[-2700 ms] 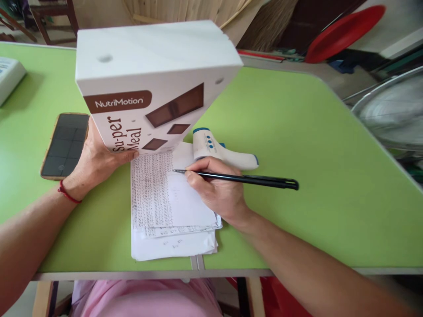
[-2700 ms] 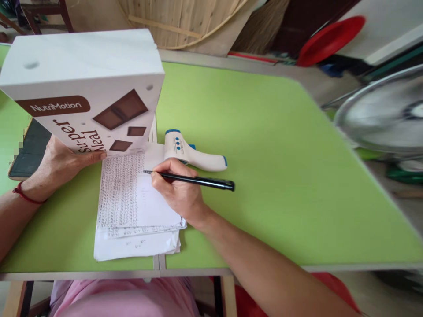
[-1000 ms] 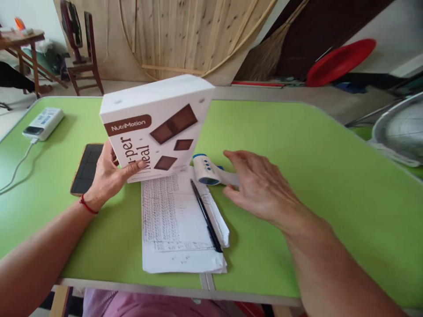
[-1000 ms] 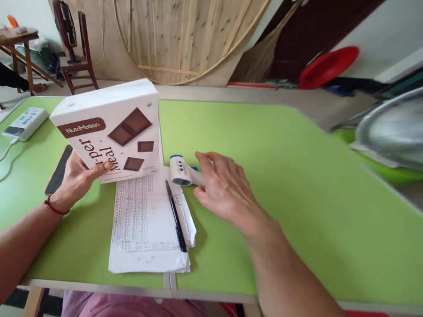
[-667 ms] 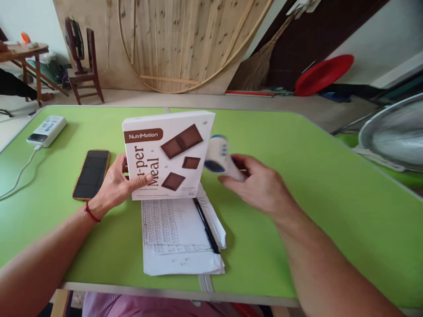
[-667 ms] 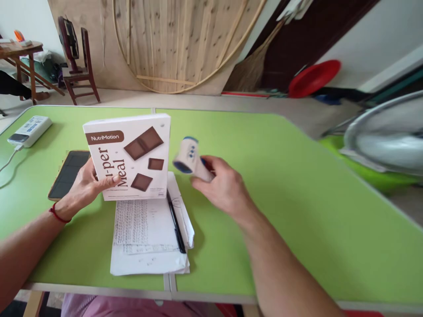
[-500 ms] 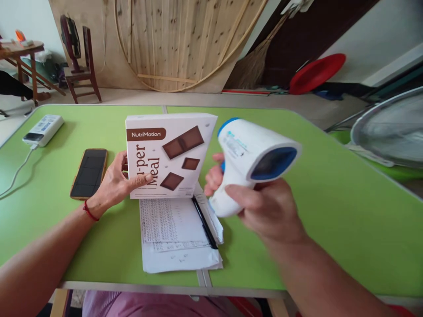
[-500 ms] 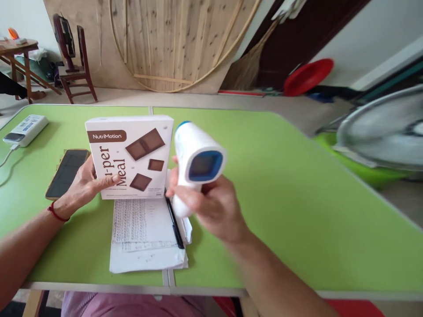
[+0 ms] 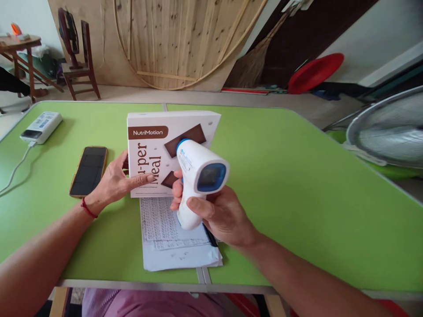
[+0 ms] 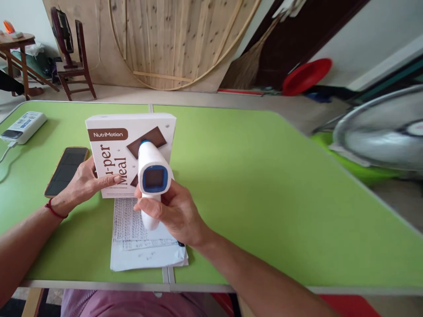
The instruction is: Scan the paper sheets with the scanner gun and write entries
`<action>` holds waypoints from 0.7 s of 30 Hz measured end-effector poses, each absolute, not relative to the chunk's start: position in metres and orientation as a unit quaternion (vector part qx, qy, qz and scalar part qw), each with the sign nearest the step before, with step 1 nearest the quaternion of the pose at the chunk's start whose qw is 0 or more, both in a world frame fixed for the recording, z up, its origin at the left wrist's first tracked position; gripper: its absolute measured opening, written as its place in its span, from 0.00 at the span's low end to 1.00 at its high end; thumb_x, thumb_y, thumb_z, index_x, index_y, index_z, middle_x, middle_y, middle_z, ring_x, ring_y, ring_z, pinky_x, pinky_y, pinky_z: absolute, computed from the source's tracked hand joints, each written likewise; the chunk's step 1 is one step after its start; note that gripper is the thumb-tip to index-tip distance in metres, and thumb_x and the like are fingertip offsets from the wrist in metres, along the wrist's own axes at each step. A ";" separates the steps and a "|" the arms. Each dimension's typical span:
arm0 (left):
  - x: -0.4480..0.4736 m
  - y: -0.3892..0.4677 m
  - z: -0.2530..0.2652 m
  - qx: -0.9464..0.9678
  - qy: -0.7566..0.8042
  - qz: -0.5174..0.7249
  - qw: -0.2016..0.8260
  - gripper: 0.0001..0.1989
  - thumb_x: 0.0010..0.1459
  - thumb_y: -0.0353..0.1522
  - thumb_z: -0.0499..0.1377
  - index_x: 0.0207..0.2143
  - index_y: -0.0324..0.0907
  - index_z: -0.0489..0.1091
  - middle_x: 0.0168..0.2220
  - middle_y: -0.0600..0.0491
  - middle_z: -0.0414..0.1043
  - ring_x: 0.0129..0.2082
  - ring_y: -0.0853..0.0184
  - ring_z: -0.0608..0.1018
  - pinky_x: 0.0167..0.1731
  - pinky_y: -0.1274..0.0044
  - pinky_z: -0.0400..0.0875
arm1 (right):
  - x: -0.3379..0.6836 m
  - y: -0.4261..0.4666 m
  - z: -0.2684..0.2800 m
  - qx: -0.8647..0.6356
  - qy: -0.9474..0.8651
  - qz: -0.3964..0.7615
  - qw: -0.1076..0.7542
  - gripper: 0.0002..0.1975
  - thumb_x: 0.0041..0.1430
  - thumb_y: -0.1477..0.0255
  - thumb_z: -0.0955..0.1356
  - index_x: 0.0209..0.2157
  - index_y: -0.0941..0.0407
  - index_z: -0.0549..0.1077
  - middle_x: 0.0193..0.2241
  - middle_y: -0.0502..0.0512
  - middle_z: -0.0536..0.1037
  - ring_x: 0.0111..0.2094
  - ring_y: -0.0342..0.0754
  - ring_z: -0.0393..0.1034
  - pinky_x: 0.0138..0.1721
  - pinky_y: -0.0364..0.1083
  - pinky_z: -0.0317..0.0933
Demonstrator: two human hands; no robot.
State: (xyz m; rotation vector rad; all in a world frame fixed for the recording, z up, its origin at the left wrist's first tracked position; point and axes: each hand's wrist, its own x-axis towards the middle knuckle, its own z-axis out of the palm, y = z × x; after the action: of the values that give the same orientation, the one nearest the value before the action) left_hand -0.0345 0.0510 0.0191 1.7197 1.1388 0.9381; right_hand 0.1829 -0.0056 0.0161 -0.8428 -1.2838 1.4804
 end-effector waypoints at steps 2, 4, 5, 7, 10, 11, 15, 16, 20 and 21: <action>-0.035 0.051 0.020 0.684 0.457 0.374 0.428 0.26 0.46 0.45 0.70 0.43 0.39 0.70 0.40 0.49 0.78 0.38 0.60 0.79 0.36 0.70 0.76 | 0.183 -0.006 0.017 -0.343 -0.526 0.610 0.483 0.15 0.50 0.60 0.75 0.34 0.55 0.75 0.31 0.51 0.76 0.27 0.45 0.74 0.27 0.45 0.70; -0.035 0.051 0.020 0.684 0.462 0.373 0.423 0.26 0.45 0.44 0.70 0.43 0.39 0.70 0.40 0.49 0.78 0.38 0.59 0.79 0.36 0.70 0.76 | 0.184 -0.005 0.017 -0.344 -0.529 0.605 0.485 0.15 0.49 0.60 0.75 0.34 0.55 0.75 0.31 0.52 0.77 0.27 0.45 0.75 0.27 0.45 0.70; -0.036 0.052 0.020 0.685 0.464 0.374 0.419 0.26 0.45 0.44 0.70 0.43 0.39 0.70 0.41 0.49 0.78 0.39 0.59 0.79 0.36 0.69 0.75 | 0.185 -0.005 0.017 -0.343 -0.530 0.603 0.487 0.15 0.49 0.60 0.75 0.34 0.55 0.75 0.31 0.52 0.77 0.27 0.45 0.75 0.27 0.45 0.71; -0.036 0.052 0.019 0.689 0.465 0.371 0.414 0.26 0.45 0.44 0.70 0.43 0.39 0.70 0.41 0.48 0.78 0.38 0.58 0.79 0.35 0.69 0.75 | 0.185 -0.004 0.018 -0.334 -0.532 0.604 0.490 0.15 0.50 0.60 0.75 0.33 0.55 0.76 0.32 0.52 0.78 0.27 0.45 0.75 0.27 0.45 0.71; -0.037 0.053 0.018 0.691 0.468 0.366 0.411 0.27 0.46 0.44 0.70 0.44 0.39 0.70 0.41 0.48 0.78 0.39 0.57 0.79 0.35 0.69 0.75 | 0.185 -0.003 0.019 -0.315 -0.529 0.613 0.495 0.13 0.50 0.62 0.75 0.33 0.55 0.76 0.32 0.52 0.78 0.27 0.43 0.75 0.28 0.44 0.71; -0.037 0.053 0.018 0.690 0.470 0.365 0.411 0.27 0.46 0.44 0.70 0.45 0.39 0.70 0.41 0.48 0.78 0.39 0.57 0.78 0.35 0.69 0.75 | 0.185 -0.003 0.020 -0.313 -0.529 0.614 0.496 0.12 0.50 0.62 0.75 0.32 0.55 0.76 0.32 0.51 0.78 0.27 0.43 0.75 0.28 0.43 0.71; -0.038 0.053 0.019 0.689 0.476 0.362 0.410 0.29 0.45 0.46 0.70 0.45 0.39 0.69 0.42 0.47 0.78 0.40 0.56 0.78 0.35 0.68 0.74 | 0.184 -0.003 0.019 -0.314 -0.532 0.609 0.497 0.13 0.50 0.62 0.76 0.32 0.55 0.76 0.30 0.51 0.79 0.26 0.42 0.75 0.28 0.43 0.71; -0.038 0.053 0.020 0.690 0.478 0.360 0.407 0.29 0.45 0.46 0.70 0.45 0.40 0.69 0.42 0.47 0.78 0.39 0.56 0.78 0.35 0.68 0.74 | 0.184 -0.003 0.019 -0.314 -0.532 0.608 0.499 0.13 0.50 0.62 0.76 0.32 0.55 0.76 0.31 0.51 0.79 0.26 0.42 0.75 0.28 0.43 0.71; -0.037 0.053 0.021 0.691 0.476 0.358 0.410 0.30 0.44 0.47 0.70 0.44 0.40 0.69 0.42 0.47 0.77 0.39 0.56 0.78 0.36 0.67 0.74 | 0.184 -0.004 0.017 -0.316 -0.545 0.597 0.498 0.11 0.51 0.63 0.75 0.32 0.55 0.77 0.29 0.50 0.79 0.27 0.43 0.75 0.27 0.43 0.70; -0.036 0.052 0.022 0.690 0.475 0.359 0.411 0.30 0.44 0.47 0.70 0.44 0.40 0.69 0.42 0.47 0.77 0.40 0.56 0.78 0.37 0.67 0.74 | 0.184 -0.004 0.016 -0.316 -0.547 0.594 0.497 0.11 0.51 0.63 0.75 0.32 0.55 0.77 0.28 0.50 0.79 0.26 0.43 0.74 0.27 0.43 0.69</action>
State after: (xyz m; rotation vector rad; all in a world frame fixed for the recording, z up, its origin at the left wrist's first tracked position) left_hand -0.0361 0.0524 0.0217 1.7361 1.1964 0.9024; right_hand 0.1841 -0.0044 0.0162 -0.7656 -1.3252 1.4391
